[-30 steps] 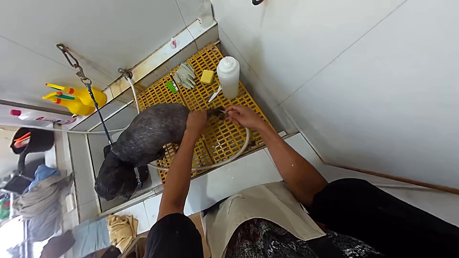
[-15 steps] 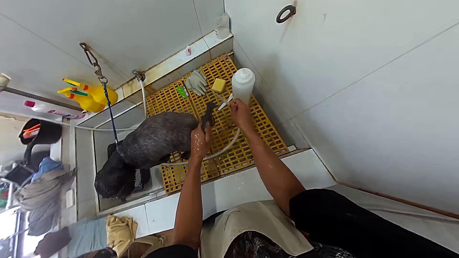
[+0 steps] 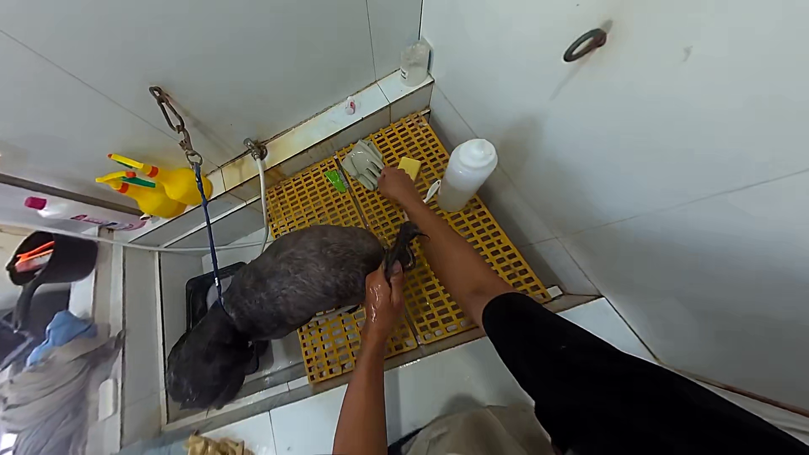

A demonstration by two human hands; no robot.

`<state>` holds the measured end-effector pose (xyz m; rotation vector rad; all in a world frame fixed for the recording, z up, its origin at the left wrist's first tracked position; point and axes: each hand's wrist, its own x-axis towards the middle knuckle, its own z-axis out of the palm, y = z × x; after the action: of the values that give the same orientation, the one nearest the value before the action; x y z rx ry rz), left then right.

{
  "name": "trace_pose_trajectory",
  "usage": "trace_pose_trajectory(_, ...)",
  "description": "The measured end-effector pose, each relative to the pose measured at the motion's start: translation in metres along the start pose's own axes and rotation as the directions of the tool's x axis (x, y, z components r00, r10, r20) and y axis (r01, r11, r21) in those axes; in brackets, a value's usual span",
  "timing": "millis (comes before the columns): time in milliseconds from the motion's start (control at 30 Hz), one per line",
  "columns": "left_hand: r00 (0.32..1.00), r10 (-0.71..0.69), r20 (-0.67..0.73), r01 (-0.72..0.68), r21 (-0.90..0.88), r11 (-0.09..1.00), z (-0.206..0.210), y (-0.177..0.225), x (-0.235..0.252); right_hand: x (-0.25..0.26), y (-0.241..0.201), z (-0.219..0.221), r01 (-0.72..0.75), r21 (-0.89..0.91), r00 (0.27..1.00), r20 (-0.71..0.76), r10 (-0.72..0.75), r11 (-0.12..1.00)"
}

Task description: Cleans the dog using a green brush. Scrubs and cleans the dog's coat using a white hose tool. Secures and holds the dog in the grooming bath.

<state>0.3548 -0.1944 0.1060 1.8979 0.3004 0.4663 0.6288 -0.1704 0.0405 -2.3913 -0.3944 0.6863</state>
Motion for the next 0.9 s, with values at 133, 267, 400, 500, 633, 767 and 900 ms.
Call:
trace_pose_trajectory(133,1.000,-0.003,-0.009,0.003,-0.082,0.997,-0.005,0.001,0.009,0.049,-0.025,0.010,-0.018,-0.070,0.993,-0.113,0.010,0.997)
trace_pose_trajectory(267,0.999,-0.017,-0.030,0.012,-0.162,0.987,-0.009,0.001,0.015,0.042,-0.033,0.013,-0.038,-0.232,0.999,-0.016,0.036,0.972)
trace_pose_trajectory(400,0.998,-0.036,-0.045,0.026,-0.209,0.978,-0.012,0.002,0.014,0.020,-0.008,0.011,-0.048,-0.091,0.996,-0.073,0.041,0.995)
trace_pose_trajectory(500,0.996,-0.071,-0.060,0.054,-0.253,0.966,-0.014,0.006,0.014,0.036,0.003,0.008,-0.068,0.045,0.998,0.023,0.067,0.997)
trace_pose_trajectory(633,0.987,-0.117,-0.110,0.069,-0.367,0.928,-0.011,0.012,0.015,0.053,0.002,0.008,-0.072,0.076,0.995,0.079,0.066,0.994)
trace_pose_trajectory(767,0.982,-0.129,-0.139,0.054,-0.446,0.893,-0.010,0.014,0.014,-0.015,0.027,-0.007,0.082,0.201,0.996,0.026,-0.089,0.976)
trace_pose_trajectory(900,0.987,-0.109,-0.121,0.034,-0.506,0.862,-0.008,0.012,0.010,-0.141,0.122,-0.033,0.128,0.033,0.986,0.107,-0.131,0.991)
